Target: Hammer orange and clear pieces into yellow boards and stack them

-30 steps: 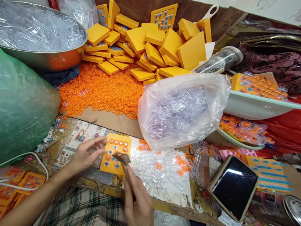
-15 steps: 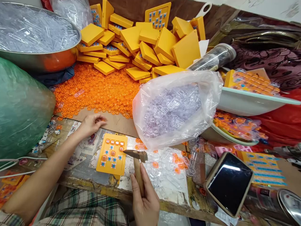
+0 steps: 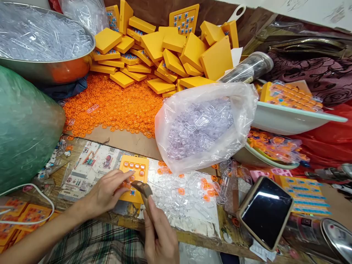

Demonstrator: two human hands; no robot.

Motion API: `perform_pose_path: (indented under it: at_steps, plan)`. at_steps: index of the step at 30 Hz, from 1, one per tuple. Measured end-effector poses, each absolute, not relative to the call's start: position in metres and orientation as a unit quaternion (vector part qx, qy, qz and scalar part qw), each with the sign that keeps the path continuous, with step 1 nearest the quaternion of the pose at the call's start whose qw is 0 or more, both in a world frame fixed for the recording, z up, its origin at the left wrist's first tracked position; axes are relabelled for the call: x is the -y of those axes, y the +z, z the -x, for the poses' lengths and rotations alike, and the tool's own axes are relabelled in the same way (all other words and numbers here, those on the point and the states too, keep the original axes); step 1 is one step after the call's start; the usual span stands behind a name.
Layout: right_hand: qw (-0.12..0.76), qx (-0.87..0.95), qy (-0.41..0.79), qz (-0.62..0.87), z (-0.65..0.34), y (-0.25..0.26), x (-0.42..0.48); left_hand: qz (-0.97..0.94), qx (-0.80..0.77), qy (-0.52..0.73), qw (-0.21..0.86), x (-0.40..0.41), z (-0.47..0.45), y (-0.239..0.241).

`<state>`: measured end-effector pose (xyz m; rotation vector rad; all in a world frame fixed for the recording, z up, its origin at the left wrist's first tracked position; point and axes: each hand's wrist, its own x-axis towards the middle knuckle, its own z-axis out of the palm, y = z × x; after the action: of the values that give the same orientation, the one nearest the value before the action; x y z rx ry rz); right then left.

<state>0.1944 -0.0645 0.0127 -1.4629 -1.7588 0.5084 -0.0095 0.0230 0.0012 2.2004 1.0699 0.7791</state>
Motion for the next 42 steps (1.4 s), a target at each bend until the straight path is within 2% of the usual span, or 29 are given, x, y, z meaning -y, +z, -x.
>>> perform_pose_path:
  at_steps: [3,8,12,15,18,20,25,33,39,42]
  plan:
    - [0.317,0.727,0.217,0.569,-0.192,0.019,0.062,-0.8,-0.424,0.304,0.297,-0.023,0.009,-0.006]
    - [0.341,0.744,0.185,0.544,-0.192,0.024,0.061,-0.762,-0.44,0.336,0.335,-0.025,0.008,-0.011]
    - [0.285,0.742,0.226,0.563,-0.193,0.021,0.06,-0.742,-0.462,0.337,0.35,-0.019,0.008,-0.007]
    - [0.334,0.706,0.235,0.578,-0.195,0.015,0.061,-0.737,-0.478,0.35,0.326,-0.035,0.016,0.002]
    - [0.404,0.647,0.222,0.607,-0.199,0.008,0.061,-0.714,-0.541,0.393,0.209,-0.081,0.029,0.009]
    - [0.422,0.626,0.222,0.617,-0.201,0.006,0.061,-0.685,-0.613,0.365,0.147,-0.119,0.037,0.008]
    - [0.431,0.614,0.217,0.624,-0.204,0.007,0.064,-0.695,-0.618,0.322,0.18,-0.167,0.041,-0.006]
    - [0.422,0.582,0.22,0.659,-0.206,0.006,0.07,-0.738,-0.569,0.293,0.213,-0.148,0.031,-0.007]
    - [0.425,0.604,0.215,0.639,-0.206,0.005,0.072,-0.799,-0.431,0.324,0.266,-0.07,0.009,0.014]
    - [0.415,0.635,0.208,0.618,-0.204,0.006,0.072,-0.829,-0.373,0.302,0.287,-0.036,-0.002,0.015]
